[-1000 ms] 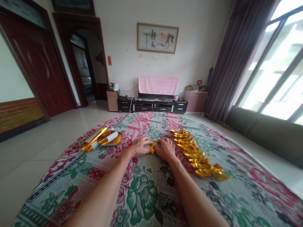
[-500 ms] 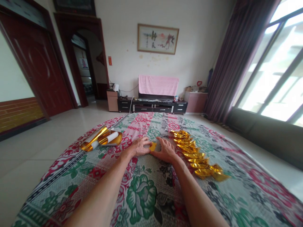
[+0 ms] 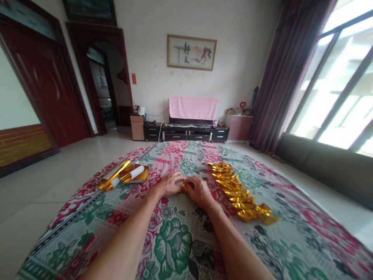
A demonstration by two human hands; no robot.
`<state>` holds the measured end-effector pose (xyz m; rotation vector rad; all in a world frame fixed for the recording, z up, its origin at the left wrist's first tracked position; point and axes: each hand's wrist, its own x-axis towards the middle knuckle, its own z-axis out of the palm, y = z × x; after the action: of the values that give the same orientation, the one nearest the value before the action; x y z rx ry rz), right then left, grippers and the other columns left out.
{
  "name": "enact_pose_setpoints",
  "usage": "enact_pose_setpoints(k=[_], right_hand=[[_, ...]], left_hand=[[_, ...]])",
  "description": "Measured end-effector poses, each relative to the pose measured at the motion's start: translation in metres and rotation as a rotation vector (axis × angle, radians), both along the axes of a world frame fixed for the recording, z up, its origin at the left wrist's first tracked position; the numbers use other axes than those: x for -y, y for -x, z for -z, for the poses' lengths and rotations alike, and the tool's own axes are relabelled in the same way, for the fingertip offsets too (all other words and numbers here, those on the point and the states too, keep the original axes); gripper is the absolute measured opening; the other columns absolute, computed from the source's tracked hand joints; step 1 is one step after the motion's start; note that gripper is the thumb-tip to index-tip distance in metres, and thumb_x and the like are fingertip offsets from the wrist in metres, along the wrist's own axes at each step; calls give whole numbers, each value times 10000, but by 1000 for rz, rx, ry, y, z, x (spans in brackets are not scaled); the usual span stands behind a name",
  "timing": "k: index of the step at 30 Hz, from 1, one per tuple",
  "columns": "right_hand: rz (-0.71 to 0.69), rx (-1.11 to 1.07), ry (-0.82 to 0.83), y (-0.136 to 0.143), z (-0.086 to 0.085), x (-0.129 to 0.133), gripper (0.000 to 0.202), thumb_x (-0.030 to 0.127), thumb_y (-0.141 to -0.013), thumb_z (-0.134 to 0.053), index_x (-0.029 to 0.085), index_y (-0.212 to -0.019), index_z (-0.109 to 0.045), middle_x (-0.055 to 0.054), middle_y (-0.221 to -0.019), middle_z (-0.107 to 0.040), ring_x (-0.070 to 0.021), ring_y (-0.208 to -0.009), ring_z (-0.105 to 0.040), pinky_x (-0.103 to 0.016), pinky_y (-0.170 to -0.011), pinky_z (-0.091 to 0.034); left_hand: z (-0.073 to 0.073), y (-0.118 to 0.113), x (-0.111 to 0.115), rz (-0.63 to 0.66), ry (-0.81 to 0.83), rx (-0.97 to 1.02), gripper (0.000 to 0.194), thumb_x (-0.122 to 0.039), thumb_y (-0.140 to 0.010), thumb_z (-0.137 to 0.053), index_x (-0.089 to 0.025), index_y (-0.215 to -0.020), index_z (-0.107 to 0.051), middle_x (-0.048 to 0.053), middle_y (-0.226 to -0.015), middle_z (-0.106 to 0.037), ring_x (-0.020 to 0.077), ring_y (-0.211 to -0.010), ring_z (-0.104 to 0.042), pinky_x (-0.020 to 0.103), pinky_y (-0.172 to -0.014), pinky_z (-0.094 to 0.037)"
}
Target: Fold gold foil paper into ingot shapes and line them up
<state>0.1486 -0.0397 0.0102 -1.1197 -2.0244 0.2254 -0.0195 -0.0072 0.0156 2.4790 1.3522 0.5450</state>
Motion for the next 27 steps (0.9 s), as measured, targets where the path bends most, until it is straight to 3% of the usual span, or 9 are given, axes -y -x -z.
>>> enact_pose_setpoints(k=[5, 11, 19, 27], right_hand=[[-45, 90, 24, 2, -1, 2, 131, 167, -737, -508, 196, -761, -633, -13, -767, -599, -129, -767, -540, -226, -731, -395], [-70, 174, 42, 2, -5, 5, 73, 214, -707, -572, 196, -740, -635, -9, -758, -584, -140, -781, -520, -234, -731, -380], [-6, 235, 27, 5, -6, 6, 158, 164, -732, -498, 202, -762, -648, -30, -794, -590, -152, -817, -518, -245, -747, -367], [18, 241, 36, -5, -1, -3, 260, 95, -719, -428, 203, -823, -641, -36, -893, -608, -146, -873, -520, -243, -799, -355]], left_hand=[[-3, 4, 1, -9, 31, 113, 376, -295, -709, -570, -216, -1073, -622, 45, -1271, -505, 214, -1182, -446, 325, -1020, -337], [-2, 16, -1, -146, 3, 417, 321, -127, -701, -483, -181, -964, -659, 25, -1125, -626, 154, -1076, -546, 268, -963, -406], [6, 19, -7, -127, -81, 287, 360, -50, -654, -447, -217, -861, -690, -1, -1132, -623, 135, -1081, -546, 271, -990, -386], [-4, 15, 2, -72, -53, 199, 340, -65, -637, -482, -207, -855, -702, 18, -1141, -614, 147, -1089, -539, 265, -995, -379]])
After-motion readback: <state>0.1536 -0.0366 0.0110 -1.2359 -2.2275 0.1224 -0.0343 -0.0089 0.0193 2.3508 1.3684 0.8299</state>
